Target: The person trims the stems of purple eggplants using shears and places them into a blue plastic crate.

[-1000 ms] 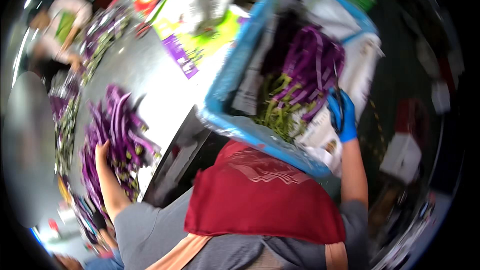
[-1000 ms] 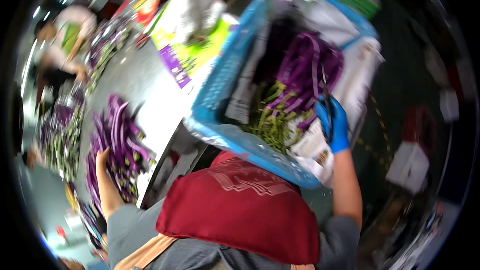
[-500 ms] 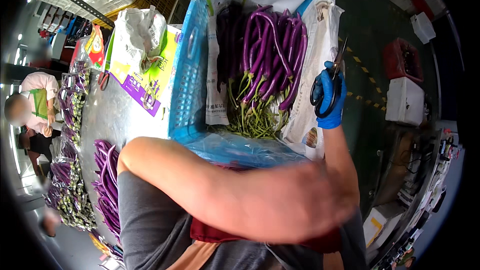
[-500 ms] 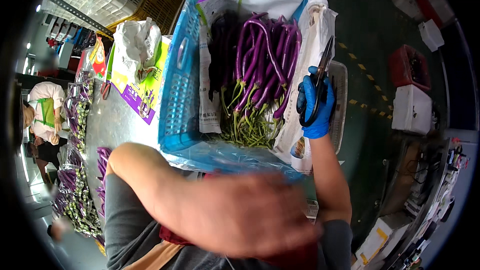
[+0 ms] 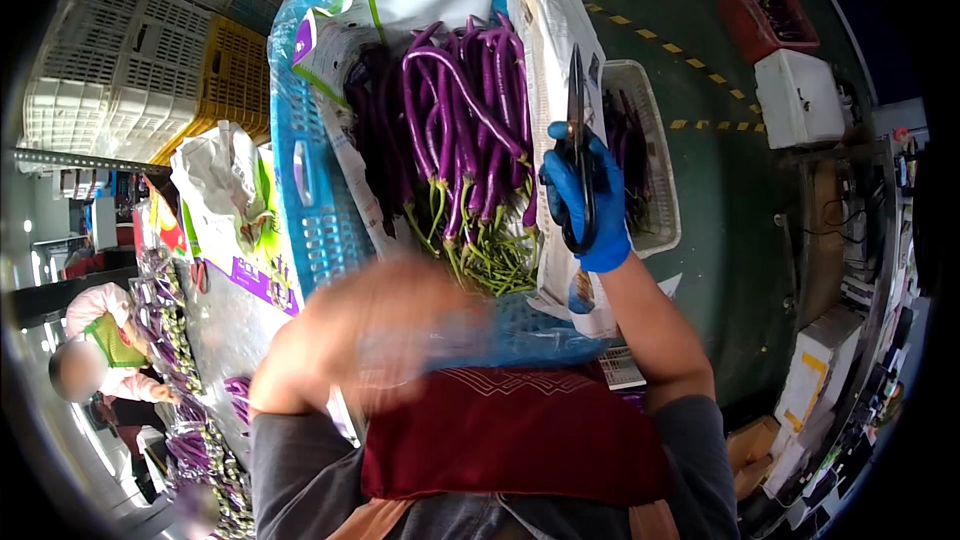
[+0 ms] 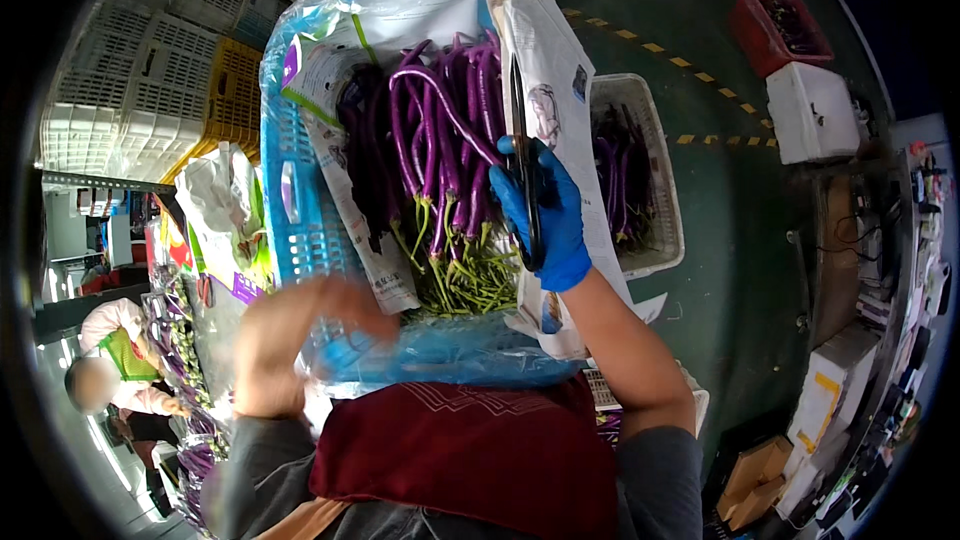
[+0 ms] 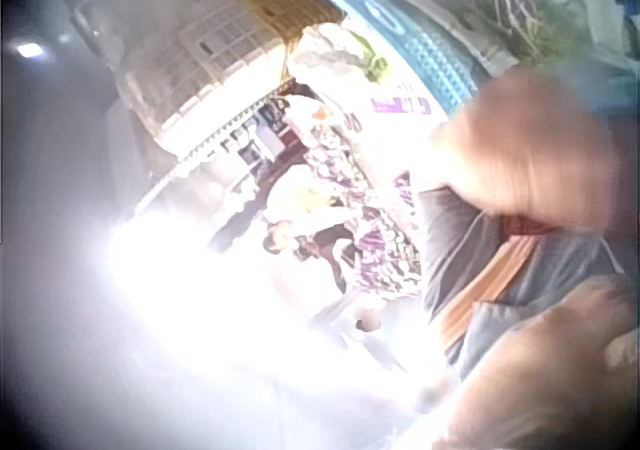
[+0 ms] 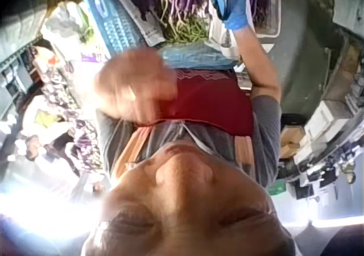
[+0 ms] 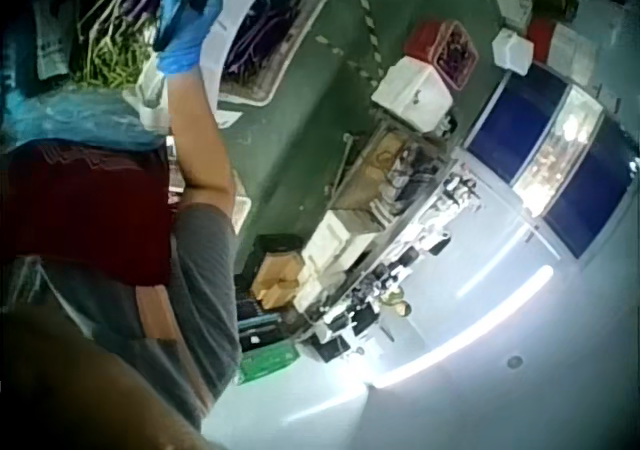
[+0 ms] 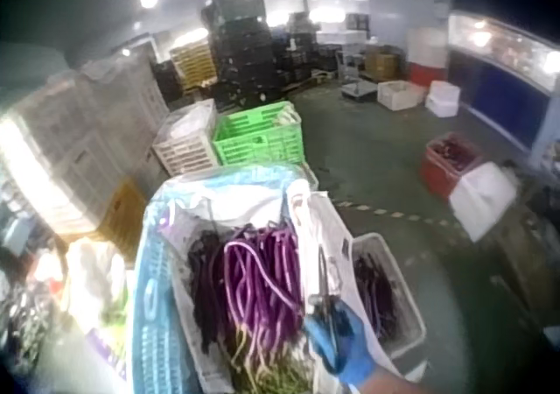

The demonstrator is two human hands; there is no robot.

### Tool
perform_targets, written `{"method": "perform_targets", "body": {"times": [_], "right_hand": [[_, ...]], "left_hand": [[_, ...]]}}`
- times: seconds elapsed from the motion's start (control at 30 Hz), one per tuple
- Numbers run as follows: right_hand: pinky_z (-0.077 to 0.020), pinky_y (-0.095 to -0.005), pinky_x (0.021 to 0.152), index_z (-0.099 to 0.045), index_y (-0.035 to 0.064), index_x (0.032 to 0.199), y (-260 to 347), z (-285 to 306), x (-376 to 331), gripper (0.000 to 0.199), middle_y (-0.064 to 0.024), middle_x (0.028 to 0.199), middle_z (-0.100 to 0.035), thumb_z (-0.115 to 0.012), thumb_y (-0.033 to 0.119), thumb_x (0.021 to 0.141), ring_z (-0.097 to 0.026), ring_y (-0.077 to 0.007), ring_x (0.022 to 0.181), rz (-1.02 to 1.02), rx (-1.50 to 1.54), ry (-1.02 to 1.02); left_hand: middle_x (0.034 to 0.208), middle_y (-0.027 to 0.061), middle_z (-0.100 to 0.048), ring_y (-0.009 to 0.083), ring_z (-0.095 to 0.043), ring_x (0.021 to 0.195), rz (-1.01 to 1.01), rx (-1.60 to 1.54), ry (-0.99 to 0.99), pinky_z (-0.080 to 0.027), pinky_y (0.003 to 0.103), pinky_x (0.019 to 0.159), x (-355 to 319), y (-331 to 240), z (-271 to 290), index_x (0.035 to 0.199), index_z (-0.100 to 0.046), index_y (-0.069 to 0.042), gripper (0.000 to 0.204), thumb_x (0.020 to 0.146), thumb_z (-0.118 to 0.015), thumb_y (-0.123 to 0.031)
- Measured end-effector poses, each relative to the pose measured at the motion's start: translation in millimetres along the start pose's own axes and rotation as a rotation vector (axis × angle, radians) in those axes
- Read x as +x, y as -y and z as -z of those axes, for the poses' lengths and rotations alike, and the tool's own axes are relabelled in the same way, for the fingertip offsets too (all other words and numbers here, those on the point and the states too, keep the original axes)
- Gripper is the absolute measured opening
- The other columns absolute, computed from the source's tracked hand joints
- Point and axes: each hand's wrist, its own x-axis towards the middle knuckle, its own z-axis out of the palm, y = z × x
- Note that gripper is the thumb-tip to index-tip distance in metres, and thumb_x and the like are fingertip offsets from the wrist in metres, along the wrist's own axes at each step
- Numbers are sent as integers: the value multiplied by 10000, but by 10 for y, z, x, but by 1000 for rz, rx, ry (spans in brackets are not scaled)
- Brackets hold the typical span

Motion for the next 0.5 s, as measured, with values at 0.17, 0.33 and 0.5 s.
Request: {"method": "perform_targets", "body": {"times": [0.17, 0.33, 0.5], "right_hand": [[-476, -180, 424, -512, 4, 1116, -31, -141, -50, 330, -136, 799, -613, -414, 235, 903, -598, -126, 576, 80, -299, -265], [-489, -191, 431, -496, -15, 1121, -1, -135, -64, 355, -140, 722, -587, -394, 250, 908, -594, -137, 577, 31, -237, -327], [-504, -198, 451, -483, -28, 1124, 8, -206, -63, 333, -144, 719, -568, -390, 205, 904, -581, -142, 577, 74, -589, -343]], "left_hand": [[1066, 181, -555, 247, -527, 1019, 604, 208, -663, -405, 307, 870, 110, 2782, 467, 1176, -438, 43, 444, 803, -555, -167], [1112, 241, -492, 377, -474, 1036, 1110, 860, -812, -367, 422, 911, -53, 3921, 1056, 1151, -425, 41, 601, 740, -603, -359], [1187, 231, -452, 355, -398, 1141, 1358, 888, -629, -349, 404, 940, 130, 3849, 1067, 1142, -441, 56, 786, 655, -636, -530]]}}
